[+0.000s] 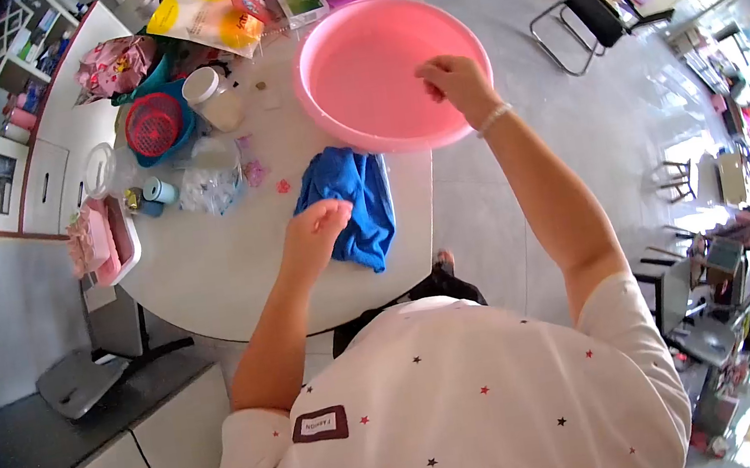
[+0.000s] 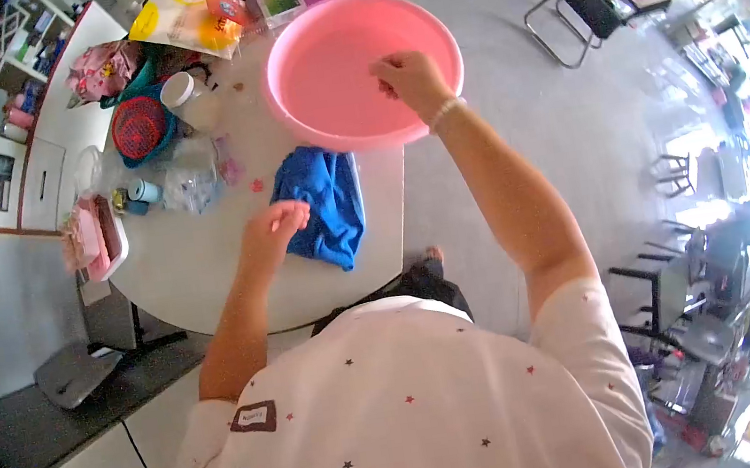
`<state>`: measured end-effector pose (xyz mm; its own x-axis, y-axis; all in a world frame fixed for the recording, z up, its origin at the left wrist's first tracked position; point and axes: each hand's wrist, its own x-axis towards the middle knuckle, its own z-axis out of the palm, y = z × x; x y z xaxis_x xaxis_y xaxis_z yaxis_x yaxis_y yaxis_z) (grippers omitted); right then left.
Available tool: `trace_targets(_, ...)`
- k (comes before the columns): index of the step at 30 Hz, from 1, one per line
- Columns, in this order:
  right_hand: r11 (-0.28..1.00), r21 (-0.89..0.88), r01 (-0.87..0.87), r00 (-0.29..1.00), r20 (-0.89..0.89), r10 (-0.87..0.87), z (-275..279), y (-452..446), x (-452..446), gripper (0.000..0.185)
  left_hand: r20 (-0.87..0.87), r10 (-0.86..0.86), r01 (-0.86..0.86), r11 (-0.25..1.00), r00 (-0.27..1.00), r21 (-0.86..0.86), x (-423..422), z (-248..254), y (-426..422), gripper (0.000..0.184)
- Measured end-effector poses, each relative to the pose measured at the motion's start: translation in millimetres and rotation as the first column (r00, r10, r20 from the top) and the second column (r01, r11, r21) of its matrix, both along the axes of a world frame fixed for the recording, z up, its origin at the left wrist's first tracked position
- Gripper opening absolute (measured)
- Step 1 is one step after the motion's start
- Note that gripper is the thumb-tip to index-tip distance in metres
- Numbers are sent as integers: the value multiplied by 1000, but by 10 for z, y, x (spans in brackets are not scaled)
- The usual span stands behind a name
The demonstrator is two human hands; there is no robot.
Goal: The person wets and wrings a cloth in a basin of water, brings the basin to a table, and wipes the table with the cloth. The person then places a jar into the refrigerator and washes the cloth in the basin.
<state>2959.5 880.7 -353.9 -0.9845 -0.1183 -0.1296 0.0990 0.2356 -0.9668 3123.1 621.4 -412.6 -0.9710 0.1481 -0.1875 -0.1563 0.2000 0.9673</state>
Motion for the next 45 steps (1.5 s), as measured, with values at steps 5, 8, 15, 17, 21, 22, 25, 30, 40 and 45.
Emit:
trace_targets(5,718,593,-365,888,-10,460,-1192,-50,-1356,33,210,336,-342,940,918,-11,352,-231,-73,18)
trace_targets(8,351,931,-104,783,-141,606,-1546,-76,-1533,43,292,570,-560,819,768,-123,710,-233,-41,18)
trace_targets(15,-196,834,-516,471,468,748,-1448,94,-2455,56,379,830,-854,495,409,-164,1198,-193,549,20)
trace_targets(17,-206,971,-122,492,240,837,-750,67,-2142,26,277,819,-782,567,502,-258,1093,-278,684,20)
trace_targets(21,33,998,60,477,-58,877,-533,131,-2031,27,-66,616,-533,618,785,-577,558,-574,736,26)
trace_targets(22,148,988,43,468,-151,871,-481,101,-1921,25,-231,502,-508,532,833,-677,425,-750,737,30)
trace_targets(25,385,912,-144,516,-262,815,-349,-101,-1418,23,-172,338,-275,284,925,-919,141,-917,883,37)
trace_targets(30,541,701,-465,239,-489,839,-170,-386,-440,26,-71,508,-471,726,858,-502,-10,-919,550,27)
trace_targets(40,642,130,-755,493,-534,687,148,-693,49,60,14,570,-518,735,821,438,-445,1262,437,35)
trace_targets(45,813,152,-562,368,-834,411,650,-371,-625,48,-306,541,-444,832,784,333,-1006,1806,540,26)
